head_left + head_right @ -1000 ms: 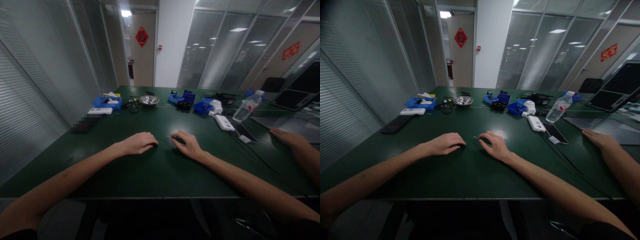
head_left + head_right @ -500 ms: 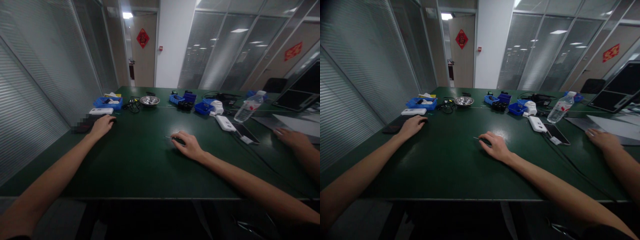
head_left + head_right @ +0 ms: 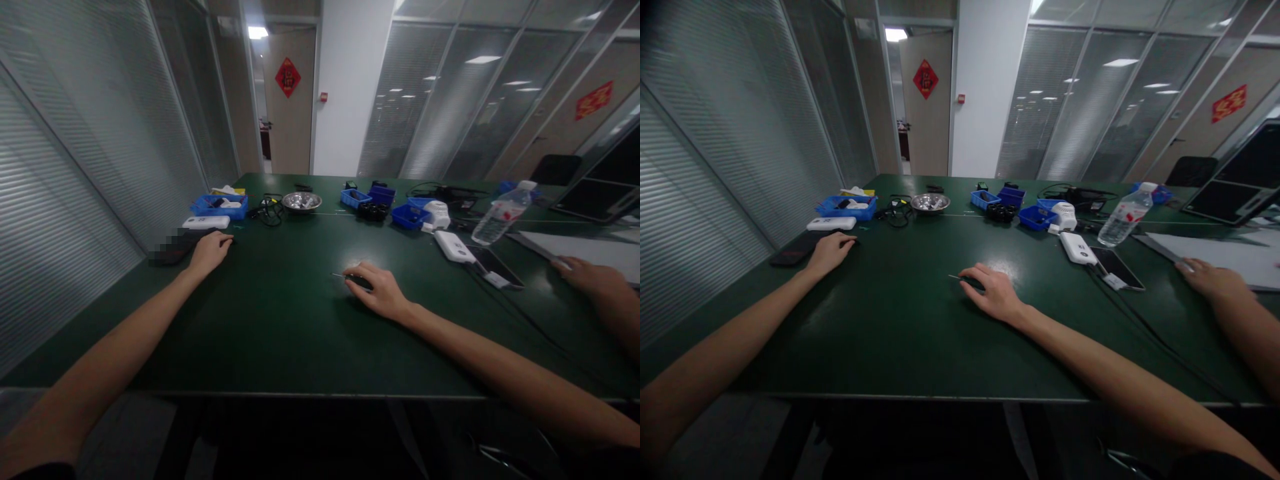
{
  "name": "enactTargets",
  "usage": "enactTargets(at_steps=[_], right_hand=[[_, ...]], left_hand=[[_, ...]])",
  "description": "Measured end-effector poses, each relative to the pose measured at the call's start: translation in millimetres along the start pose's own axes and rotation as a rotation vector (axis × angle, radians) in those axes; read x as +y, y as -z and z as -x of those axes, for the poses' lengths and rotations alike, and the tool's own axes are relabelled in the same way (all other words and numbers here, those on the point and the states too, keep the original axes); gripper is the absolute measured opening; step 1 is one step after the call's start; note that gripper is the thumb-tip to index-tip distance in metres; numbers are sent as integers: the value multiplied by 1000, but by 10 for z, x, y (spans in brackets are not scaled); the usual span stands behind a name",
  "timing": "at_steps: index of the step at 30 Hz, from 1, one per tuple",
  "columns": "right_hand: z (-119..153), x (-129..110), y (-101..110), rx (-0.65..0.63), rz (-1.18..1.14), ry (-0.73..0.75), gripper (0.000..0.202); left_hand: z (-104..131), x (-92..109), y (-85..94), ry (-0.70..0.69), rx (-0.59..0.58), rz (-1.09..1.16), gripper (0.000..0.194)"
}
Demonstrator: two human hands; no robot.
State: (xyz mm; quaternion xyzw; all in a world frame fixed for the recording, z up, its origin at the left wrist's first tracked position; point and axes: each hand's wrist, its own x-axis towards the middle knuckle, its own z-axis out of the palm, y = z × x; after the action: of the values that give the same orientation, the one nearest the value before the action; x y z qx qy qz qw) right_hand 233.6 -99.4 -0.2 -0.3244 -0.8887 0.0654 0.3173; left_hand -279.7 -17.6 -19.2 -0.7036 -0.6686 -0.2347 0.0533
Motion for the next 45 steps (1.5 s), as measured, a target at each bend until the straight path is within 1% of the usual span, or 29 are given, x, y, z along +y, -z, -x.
enactTargets(at_steps=[4,7,14,17,22,25,27,28,29,31,34,36,37,38,40,45], right_hand=[[-3,-5,-4,-3,12,8,23],[-5,-16,2,-4,11,7,22],[-3,-1,-3,-19,15,19,23],[-3,4,-6,-26,28,19,23],[-11,-8,0,-34,29,24,23],[-18,-17,3,-38,32,28,22],[-20,-16,-1,-50,37,35,23],[-20,-12,-5,-57,43,39,23],[-19,-5,-10,-63,51,43,23],[-13,12,-22,-69,61,45,24],[-2,29,-33,-58,57,39,23],[0,25,-29,-50,47,40,22],[-1,18,-24,-51,42,44,21],[-3,7,-17,-58,38,50,21],[-9,-17,-3,-75,34,61,19],[-14,-49,14,-86,43,64,16]], left_hand=[[25,36,47,43,35,54,38],[29,38,52,50,56,85,33],[-3,51,40,44,79,114,32],[5,82,58,26,59,83,32],[48,152,109,-56,-51,-120,38],[44,257,134,-64,-71,-115,35],[44,436,127,-80,-79,-3,28],[56,575,113,-93,-92,79,25],[80,746,92,-121,-121,178,22],[172,1166,34,-208,-195,373,20],[391,1828,-65,-427,-318,588,18],[542,2155,-114,-523,-360,663,17],[606,2262,-131,-544,-363,687,15],[658,2331,-142,-551,-360,707,14],[722,2375,-152,-536,-347,731,12],[734,2312,-142,-477,-361,746,10]])
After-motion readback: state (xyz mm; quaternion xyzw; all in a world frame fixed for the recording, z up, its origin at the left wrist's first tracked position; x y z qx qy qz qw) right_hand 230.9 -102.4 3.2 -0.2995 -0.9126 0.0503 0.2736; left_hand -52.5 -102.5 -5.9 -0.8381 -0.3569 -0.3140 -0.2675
